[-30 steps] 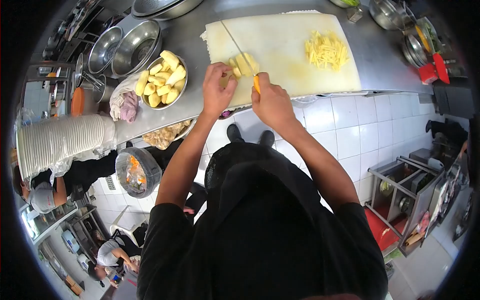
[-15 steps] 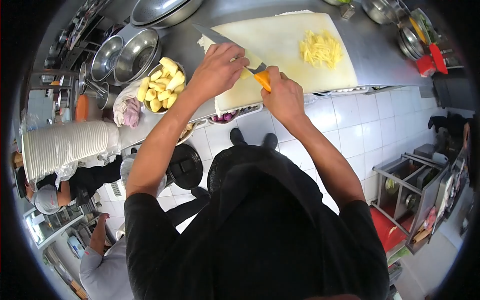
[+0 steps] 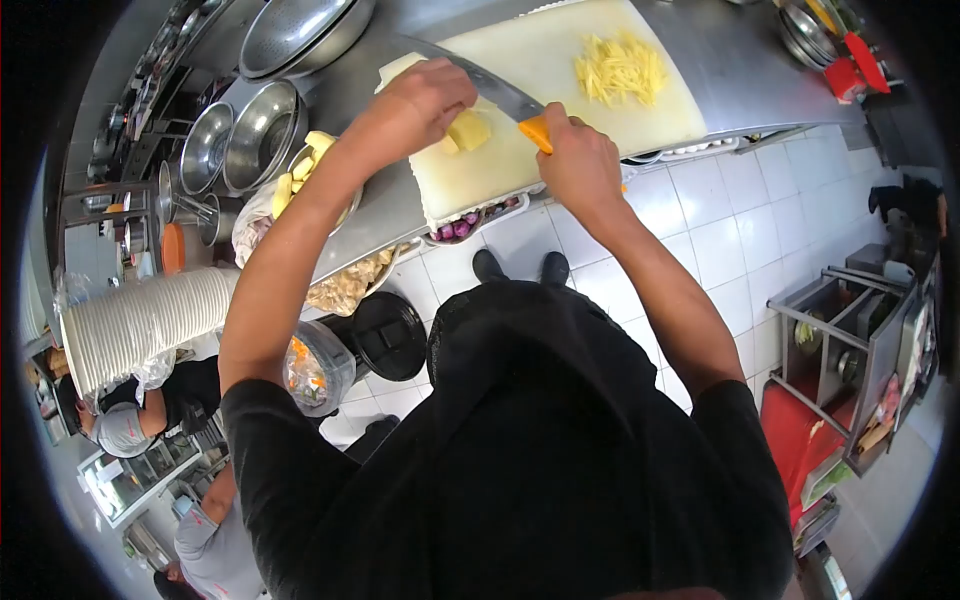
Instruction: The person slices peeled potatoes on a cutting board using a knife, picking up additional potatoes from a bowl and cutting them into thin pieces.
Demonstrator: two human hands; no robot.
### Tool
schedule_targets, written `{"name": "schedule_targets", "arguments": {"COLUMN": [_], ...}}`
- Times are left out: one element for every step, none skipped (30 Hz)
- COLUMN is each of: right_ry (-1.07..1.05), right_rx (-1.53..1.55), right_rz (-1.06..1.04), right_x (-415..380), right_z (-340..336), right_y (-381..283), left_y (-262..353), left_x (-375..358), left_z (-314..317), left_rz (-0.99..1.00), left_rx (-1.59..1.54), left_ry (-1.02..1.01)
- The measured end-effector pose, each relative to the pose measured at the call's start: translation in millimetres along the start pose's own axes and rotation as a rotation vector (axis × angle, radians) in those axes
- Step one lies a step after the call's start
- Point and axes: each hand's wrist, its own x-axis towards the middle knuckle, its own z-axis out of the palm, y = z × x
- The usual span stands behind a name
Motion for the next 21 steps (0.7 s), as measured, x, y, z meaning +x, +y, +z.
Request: {"name": "schedule_targets", "arguments": {"right_ry": [0.005,0.011,0.016,0.02,0.023,0.026,0.029,0.004,-0.003,-0.01,-0.017,-0.016,-0.015,-0.014,-0.002,0.009,0.019,0.011,0.001,-0.009,-0.017], "right_rx": [-0.004,0.005,0.013,0.022,0.031,0.042,0.052,0.086,0.098,0.108,0.118,0.127,0.136,0.146,0.153,0.16,0.168,0.172,0.176,0.181,0.183], "right_rz": [0.014,0.044,0.071,0.095,0.11,0.124,0.141,0.165,0.189,0.215,0.242,0.256,0.268,0.28,0.272,0.264,0.256,0.261,0.265,0.269,0.27], "right_x": [-1,-2,-3,-3,-4,-5,-5,-8,-8,-10,-11,-13,-14,-15,-16,-17,-18,-19,-20,-21,-21], "right_z": [0,-2,-3,-4,-5,-6,-6,-15,-17,-18,-19,-20,-20,-21,-20,-18,-18,-18,-20,-21,-21], "right_y": [5,10,16,20,24,27,28,24,24,25,27,28,29,30,32,35,36,36,36,36,36], "left_y": [-3,-7,-12,-13,-20,-26,-33,-33,-33,-33,-36,-38,-41,-41,-41,-41,-41,-41,-41,-41,-41], "left_x": [4,8,10,12,14,16,17,20,24,27,28,29,28,30,31,32,31,30,29,29,28], "left_z": [-2,-5,-6,-5,0,7,13,14,16,18,23,29,34,36,38,39,40,40,41,41,40], "left_rz": [-0.001,-0.005,-0.012,-0.06,-0.097,-0.135,-0.172,-0.187,-0.198,-0.208,-0.224,-0.241,-0.259,-0.267,-0.276,-0.285,-0.287,-0.29,-0.292,-0.299,-0.308], "left_rx": [-0.002,-0.004,-0.005,-0.026,-0.054,-0.082,-0.111,-0.093,-0.078,-0.063,-0.07,-0.077,-0.083,-0.071,-0.059,-0.047,-0.042,-0.038,-0.034,-0.028,-0.02], "left_ry": [-0.029,-0.057,-0.083,-0.158,-0.225,-0.293,-0.362,-0.423,-0.485,-0.547,-0.558,-0.568,-0.578,-0.604,-0.63,-0.656,-0.651,-0.646,-0.641,-0.644,-0.646]}}
